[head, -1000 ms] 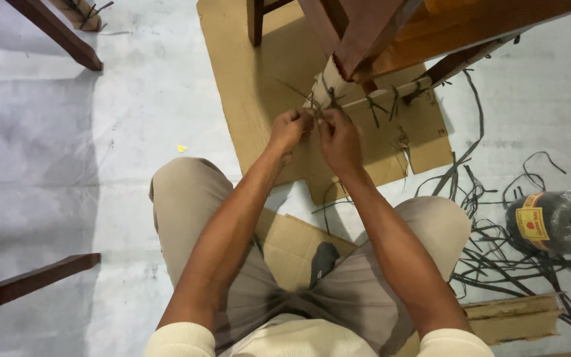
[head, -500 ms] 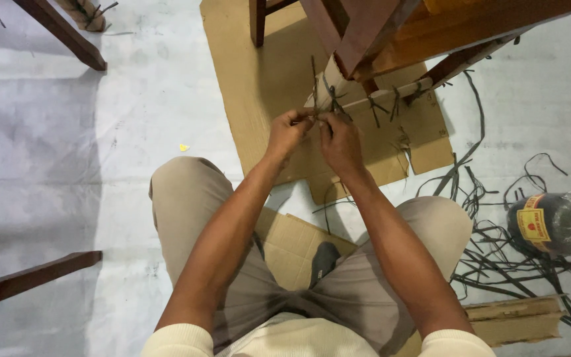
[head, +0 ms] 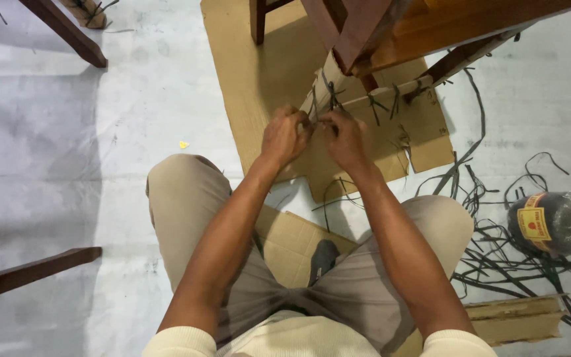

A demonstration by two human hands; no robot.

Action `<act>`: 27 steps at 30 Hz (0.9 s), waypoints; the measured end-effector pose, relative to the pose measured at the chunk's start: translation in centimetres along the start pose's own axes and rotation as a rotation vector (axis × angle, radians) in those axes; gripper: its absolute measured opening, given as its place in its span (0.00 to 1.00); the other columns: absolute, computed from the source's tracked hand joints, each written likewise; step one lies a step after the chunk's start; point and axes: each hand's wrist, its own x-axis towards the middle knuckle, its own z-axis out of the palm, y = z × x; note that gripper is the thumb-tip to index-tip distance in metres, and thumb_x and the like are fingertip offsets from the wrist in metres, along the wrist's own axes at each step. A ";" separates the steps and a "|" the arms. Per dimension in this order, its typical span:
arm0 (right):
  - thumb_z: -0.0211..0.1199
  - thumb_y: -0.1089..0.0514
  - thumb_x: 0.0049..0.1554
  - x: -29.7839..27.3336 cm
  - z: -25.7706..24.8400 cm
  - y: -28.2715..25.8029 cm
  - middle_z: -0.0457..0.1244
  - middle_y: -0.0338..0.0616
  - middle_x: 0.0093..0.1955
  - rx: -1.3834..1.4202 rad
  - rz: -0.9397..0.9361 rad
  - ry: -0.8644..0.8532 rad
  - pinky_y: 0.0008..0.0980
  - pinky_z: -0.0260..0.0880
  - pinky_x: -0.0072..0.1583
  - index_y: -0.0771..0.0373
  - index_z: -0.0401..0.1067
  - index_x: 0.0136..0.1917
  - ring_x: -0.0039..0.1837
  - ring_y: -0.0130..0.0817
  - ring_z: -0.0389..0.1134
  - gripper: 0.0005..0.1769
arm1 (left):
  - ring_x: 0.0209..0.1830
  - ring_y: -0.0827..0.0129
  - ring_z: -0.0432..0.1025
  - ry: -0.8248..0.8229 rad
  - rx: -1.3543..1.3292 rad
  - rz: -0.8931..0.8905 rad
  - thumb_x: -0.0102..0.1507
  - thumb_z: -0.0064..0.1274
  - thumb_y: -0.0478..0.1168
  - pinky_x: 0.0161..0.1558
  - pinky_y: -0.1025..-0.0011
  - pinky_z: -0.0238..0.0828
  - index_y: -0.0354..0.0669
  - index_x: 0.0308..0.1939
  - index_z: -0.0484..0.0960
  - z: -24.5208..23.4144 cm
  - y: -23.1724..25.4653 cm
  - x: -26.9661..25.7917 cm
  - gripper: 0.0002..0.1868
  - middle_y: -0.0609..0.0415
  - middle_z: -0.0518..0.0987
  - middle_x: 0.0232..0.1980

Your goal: Wrapping chair legs with cardboard and plastic ties for protection during shipping or storage.

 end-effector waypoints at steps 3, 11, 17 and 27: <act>0.67 0.62 0.54 -0.2 0.1 0.7 0.71 0.53 0.44 -0.083 0.029 0.041 0.45 0.71 0.47 0.62 0.80 0.49 0.46 0.51 0.73 0.08 | 0.53 0.49 0.72 -0.003 -0.037 0.070 0.60 0.57 0.37 0.54 0.57 0.70 0.39 0.39 0.87 -0.6 0.1 -0.2 0.06 0.47 0.80 0.50; 0.68 0.61 0.55 0.0 0.1 1.7 0.72 0.53 0.43 -0.100 0.020 0.078 0.44 0.72 0.47 0.65 0.79 0.46 0.45 0.50 0.74 0.06 | 0.58 0.48 0.70 0.023 -0.039 0.365 0.58 0.53 0.30 0.59 0.58 0.69 0.34 0.41 0.83 -1.3 0.6 -0.1 0.09 0.44 0.80 0.57; 0.67 0.59 0.55 0.1 0.3 2.5 0.72 0.52 0.42 -0.136 0.073 0.086 0.43 0.72 0.44 0.64 0.81 0.46 0.42 0.49 0.74 0.08 | 0.47 0.45 0.74 -0.040 -0.008 0.280 0.62 0.54 0.34 0.51 0.53 0.71 0.39 0.43 0.82 -0.8 0.2 -0.4 0.07 0.40 0.81 0.42; 0.66 0.55 0.58 -0.1 0.5 2.8 0.71 0.52 0.39 -0.192 0.091 0.053 0.49 0.69 0.45 0.63 0.78 0.45 0.43 0.53 0.73 0.09 | 0.34 0.39 0.77 0.040 0.017 0.035 0.65 0.51 0.40 0.37 0.46 0.71 0.43 0.42 0.81 -0.1 -0.9 0.4 0.07 0.37 0.82 0.33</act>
